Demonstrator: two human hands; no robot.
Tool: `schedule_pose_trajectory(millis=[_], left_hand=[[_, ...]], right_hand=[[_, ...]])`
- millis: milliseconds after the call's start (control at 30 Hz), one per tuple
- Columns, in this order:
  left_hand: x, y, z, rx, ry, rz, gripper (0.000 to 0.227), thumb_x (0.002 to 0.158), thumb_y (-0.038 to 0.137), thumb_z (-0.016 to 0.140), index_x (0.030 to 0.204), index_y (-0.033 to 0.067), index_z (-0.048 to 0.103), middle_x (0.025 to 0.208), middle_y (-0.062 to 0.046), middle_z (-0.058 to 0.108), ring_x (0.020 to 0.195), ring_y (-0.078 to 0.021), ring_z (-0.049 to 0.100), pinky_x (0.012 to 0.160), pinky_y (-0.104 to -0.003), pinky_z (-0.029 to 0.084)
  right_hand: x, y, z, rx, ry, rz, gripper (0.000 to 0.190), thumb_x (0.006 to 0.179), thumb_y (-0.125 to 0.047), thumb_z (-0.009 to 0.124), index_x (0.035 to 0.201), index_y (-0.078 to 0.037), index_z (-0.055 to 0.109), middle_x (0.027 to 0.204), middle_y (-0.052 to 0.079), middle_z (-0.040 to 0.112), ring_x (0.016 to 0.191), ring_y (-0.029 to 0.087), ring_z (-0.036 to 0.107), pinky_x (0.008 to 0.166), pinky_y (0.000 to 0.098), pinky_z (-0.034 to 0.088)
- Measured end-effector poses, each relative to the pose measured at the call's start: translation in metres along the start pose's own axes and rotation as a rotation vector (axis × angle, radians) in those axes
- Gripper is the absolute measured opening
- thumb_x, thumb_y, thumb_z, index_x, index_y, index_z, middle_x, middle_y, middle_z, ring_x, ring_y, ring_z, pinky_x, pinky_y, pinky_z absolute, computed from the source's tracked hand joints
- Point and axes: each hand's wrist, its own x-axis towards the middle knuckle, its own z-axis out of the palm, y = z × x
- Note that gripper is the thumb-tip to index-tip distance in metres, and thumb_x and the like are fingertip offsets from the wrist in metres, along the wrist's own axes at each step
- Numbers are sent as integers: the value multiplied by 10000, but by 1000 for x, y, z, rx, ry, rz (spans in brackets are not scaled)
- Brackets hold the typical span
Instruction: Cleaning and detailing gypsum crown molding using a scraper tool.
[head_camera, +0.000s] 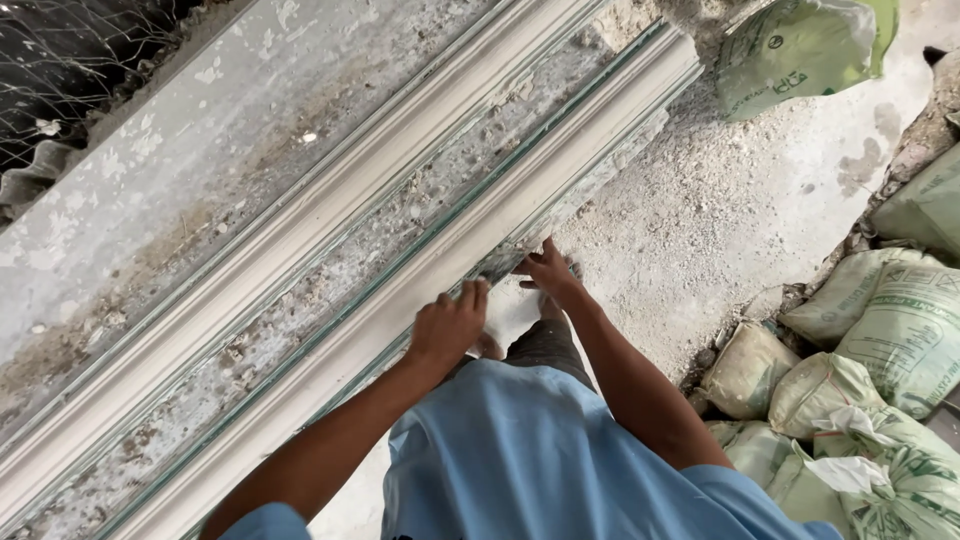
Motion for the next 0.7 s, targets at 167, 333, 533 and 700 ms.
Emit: schedule_pose_trajectory(millis=[167,333,533,700], left_hand=[[7,0,-10,-37,9,-7,429,865,207,700,1248,28,625,1089,-77,720,645,-215,735,424,-316,582],[32,9,9,13,96,8,410,858,188,684,1240,47,637,1015,-72,721,616,-207,717,440,-304,574],[28,6,-1,-17,16,-8,425,816,194,664,1214,43,652,933,-63,729,589,-237,729,418,-330,576],[62,29,39,-52,32,-64,351,896,169,653,1210,11,646,962,-94,730,631,-248,740,488,-347,588]], right_hand=[[-4,-3,-3,-45,-32,-18,905,1016,-174,570,1581,-61,-128,1403,202,569,1149,322,703,907,485,616],[-2,-9,-4,-79,-53,11,905,1004,-185,553,1581,-94,-139,1445,235,538,1155,312,691,915,463,620],[-11,-20,1,-93,1,26,825,1008,-154,556,1549,-130,-66,1457,184,462,1157,325,691,887,472,614],[-8,-11,-3,-80,-60,-43,684,1025,-188,573,1540,-93,134,1359,229,608,1153,305,690,855,436,633]])
